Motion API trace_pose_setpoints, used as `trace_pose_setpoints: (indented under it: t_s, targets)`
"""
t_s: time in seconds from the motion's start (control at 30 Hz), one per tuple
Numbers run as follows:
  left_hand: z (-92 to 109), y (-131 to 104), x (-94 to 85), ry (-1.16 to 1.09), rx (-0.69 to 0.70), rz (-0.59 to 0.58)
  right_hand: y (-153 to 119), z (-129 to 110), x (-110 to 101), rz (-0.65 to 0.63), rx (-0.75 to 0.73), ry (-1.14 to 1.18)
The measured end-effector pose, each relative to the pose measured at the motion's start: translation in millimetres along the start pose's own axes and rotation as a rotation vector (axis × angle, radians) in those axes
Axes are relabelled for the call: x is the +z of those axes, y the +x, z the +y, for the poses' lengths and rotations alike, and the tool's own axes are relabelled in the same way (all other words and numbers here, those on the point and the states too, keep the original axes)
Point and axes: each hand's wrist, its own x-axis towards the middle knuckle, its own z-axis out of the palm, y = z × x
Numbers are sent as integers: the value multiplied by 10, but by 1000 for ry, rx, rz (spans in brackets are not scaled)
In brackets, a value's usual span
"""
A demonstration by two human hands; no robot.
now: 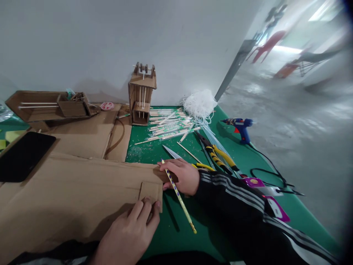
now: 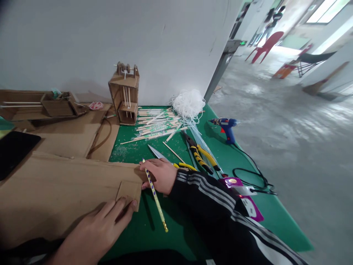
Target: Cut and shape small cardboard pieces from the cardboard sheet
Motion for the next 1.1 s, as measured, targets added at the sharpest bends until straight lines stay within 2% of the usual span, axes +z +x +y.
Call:
trace_pose_setpoints:
  t_s: [0.13,0.3,0.47,0.57,0.63,0.67,0.7,0.77,0.83,0.9,1.0,1.1]
  targets:
    - [88,-7,-22,66,-24,4,0,-3,0,-2,0,2]
    - [257,-43,41,194,-63,46,2,13,9,-8,-10,8]
    - [333,-31,127,267,-80,139,10,-21,-142,-30,-71,24]
    - [345,-10,160,291,-85,197,33,-196,-294,72,-82,153]
    - [351,1,172,303,-93,224,76,-381,-355,134,-34,318]
    - [352,6,174,308,-94,227,110,-480,-363,147,21,395]
    - [353,10,174,310,-93,226,155,-576,-354,95,77,466]
    - [356,16,171,314,-90,224,279,-735,-284,-100,234,627]
    - [363,21,169,312,-94,232,442,-831,-159,-231,319,773]
    - [374,23,171,302,-114,240,613,-866,-7,-302,249,747]
    - [386,19,172,276,-142,232,802,-864,201,-271,66,652]
    - [378,12,162,259,-141,225,860,-862,326,-314,15,651]
